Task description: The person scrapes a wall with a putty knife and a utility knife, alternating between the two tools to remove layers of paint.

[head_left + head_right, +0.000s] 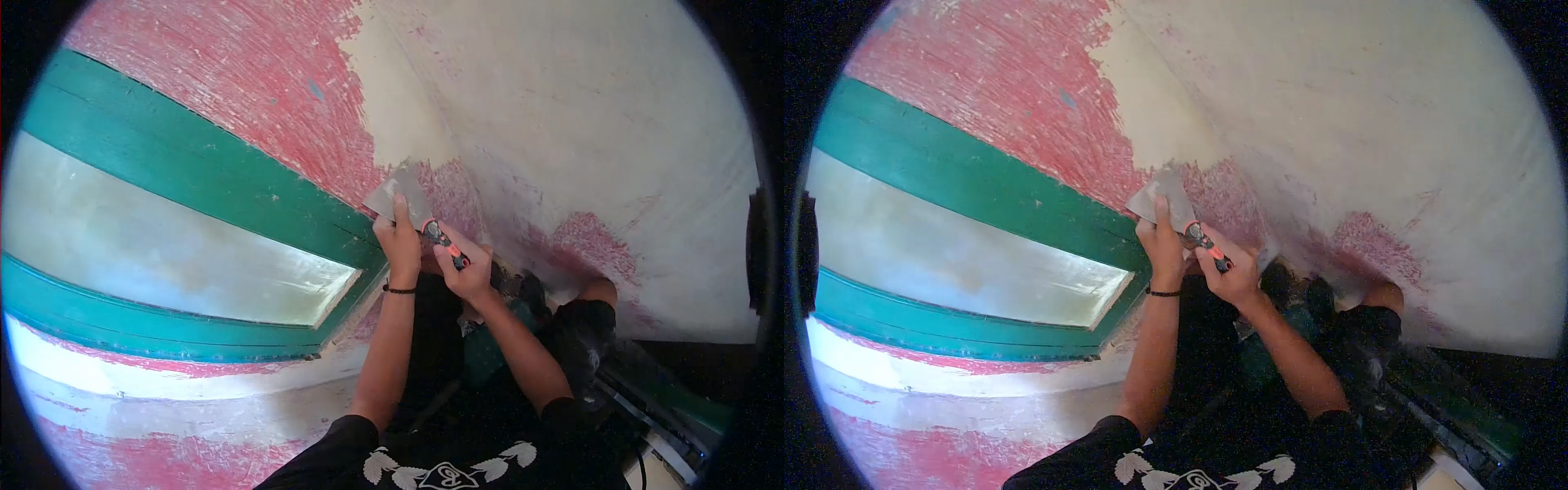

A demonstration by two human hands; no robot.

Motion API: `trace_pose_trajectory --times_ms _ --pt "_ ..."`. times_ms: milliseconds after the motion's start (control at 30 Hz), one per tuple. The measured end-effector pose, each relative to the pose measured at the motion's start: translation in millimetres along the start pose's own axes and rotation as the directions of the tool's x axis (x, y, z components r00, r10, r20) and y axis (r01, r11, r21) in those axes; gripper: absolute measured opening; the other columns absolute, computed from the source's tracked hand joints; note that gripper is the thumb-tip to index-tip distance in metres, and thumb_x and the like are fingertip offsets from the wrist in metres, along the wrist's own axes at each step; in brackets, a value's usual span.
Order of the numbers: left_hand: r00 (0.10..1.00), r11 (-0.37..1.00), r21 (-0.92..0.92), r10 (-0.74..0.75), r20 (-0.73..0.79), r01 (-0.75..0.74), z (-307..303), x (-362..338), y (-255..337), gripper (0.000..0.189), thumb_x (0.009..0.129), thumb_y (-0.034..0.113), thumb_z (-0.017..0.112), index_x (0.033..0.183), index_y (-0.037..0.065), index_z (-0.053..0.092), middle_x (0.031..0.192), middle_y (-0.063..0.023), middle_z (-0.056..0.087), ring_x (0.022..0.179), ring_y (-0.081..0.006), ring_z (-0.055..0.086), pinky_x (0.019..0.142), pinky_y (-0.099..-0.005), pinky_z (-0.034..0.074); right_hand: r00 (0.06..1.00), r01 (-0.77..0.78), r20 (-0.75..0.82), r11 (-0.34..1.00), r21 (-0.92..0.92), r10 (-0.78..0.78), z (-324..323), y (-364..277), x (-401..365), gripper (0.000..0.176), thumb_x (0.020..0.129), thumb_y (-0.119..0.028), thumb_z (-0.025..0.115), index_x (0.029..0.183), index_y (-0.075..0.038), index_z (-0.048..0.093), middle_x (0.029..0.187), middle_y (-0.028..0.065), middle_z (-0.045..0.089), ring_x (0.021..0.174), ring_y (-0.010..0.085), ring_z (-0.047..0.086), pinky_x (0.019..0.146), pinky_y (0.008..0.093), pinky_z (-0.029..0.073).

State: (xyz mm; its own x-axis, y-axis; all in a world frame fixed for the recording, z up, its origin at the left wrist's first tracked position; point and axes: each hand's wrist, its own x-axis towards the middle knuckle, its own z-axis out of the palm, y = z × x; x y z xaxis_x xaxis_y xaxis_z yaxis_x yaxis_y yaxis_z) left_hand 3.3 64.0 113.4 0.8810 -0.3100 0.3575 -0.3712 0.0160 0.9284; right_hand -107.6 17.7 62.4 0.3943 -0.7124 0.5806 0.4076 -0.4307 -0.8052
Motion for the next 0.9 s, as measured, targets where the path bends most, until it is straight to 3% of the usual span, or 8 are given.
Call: trace_pose_trajectory --times_ms 100,300,500,600,700,800,900 --pt "0.999 1.000 0.023 0.013 0.052 -0.014 -4 -1 -7 0.039 0.104 0.028 0.050 0.103 -0.009 0.066 0.089 -0.0066 0.067 0.079 -0.0125 0.059 0.071 -0.0302 0.048 0.999 -0.038 0.019 0.999 0.012 0.038 -4 6 1 0.032 0.086 -0.009 0.069 0.116 0.004 0.068 0.085 0.0130 0.074 0.075 0.0109 0.068 0.071 0.0260 0.053" --pt "0.989 0.957 -0.270 -0.074 0.125 0.106 12 11 2 0.040 0.104 0.028 0.050 0.099 -0.008 0.065 0.086 -0.0053 0.066 0.082 -0.0114 0.058 0.072 -0.0294 0.047 0.996 -0.074 0.048 0.997 -0.015 0.074 -15 -5 19 0.032 0.086 -0.009 0.070 0.116 0.003 0.069 0.085 0.0116 0.074 0.072 0.0089 0.066 0.068 0.0244 0.052" --pt "0.986 0.992 -0.098 -0.063 0.157 0.079 6 3 -16 0.037 0.104 0.026 0.051 0.097 -0.006 0.066 0.081 -0.0044 0.066 0.076 -0.0105 0.059 0.065 -0.0298 0.048 1.000 -0.015 0.020 0.999 -0.030 0.016 -9 1 14 0.034 0.086 -0.010 0.071 0.117 0.003 0.068 0.086 0.0128 0.074 0.072 0.0098 0.067 0.068 0.0251 0.053" --pt "0.978 0.975 -0.173 -0.106 0.179 0.137 1 -13 -3 0.036 0.103 0.025 0.053 0.091 -0.007 0.063 0.076 -0.0020 0.063 0.069 -0.0080 0.055 0.061 -0.0277 0.045 0.999 -0.012 0.043 1.000 -0.021 0.013 -7 2 7 0.034 0.086 -0.011 0.071 0.118 0.003 0.068 0.088 0.0139 0.074 0.072 0.0106 0.067 0.069 0.0259 0.053" --pt "0.982 0.984 -0.119 -0.110 0.155 0.129 -5 -18 -9 0.035 0.103 0.023 0.053 0.087 -0.007 0.060 0.071 -0.0003 0.059 0.066 -0.0068 0.049 0.058 -0.0273 0.042 0.998 -0.004 0.059 1.000 -0.028 0.005 -7 2 4 0.035 0.086 -0.011 0.071 0.118 0.003 0.068 0.089 0.0144 0.074 0.072 0.0111 0.068 0.069 0.0262 0.053" --pt "0.985 0.996 -0.034 -0.078 0.151 0.084 -6 -11 -18 0.036 0.103 0.023 0.052 0.082 -0.006 0.059 0.067 0.0000 0.055 0.063 -0.0082 0.046 0.055 -0.0301 0.039 0.997 -0.033 0.065 0.999 -0.023 0.034 -9 3 7 0.034 0.086 -0.011 0.070 0.118 0.002 0.068 0.089 0.0151 0.074 0.072 0.0113 0.068 0.068 0.0262 0.053" --pt "0.995 0.997 -0.069 -0.028 0.094 0.035 3 -7 -14 0.037 0.103 0.023 0.051 0.079 -0.005 0.058 0.064 0.0000 0.051 0.061 -0.0091 0.044 0.054 -0.0323 0.037 0.998 -0.024 0.057 0.999 -0.036 0.026 -11 3 12 0.034 0.086 -0.011 0.070 0.118 0.002 0.069 0.089 0.0157 0.074 0.072 0.0117 0.069 0.068 0.0261 0.053"
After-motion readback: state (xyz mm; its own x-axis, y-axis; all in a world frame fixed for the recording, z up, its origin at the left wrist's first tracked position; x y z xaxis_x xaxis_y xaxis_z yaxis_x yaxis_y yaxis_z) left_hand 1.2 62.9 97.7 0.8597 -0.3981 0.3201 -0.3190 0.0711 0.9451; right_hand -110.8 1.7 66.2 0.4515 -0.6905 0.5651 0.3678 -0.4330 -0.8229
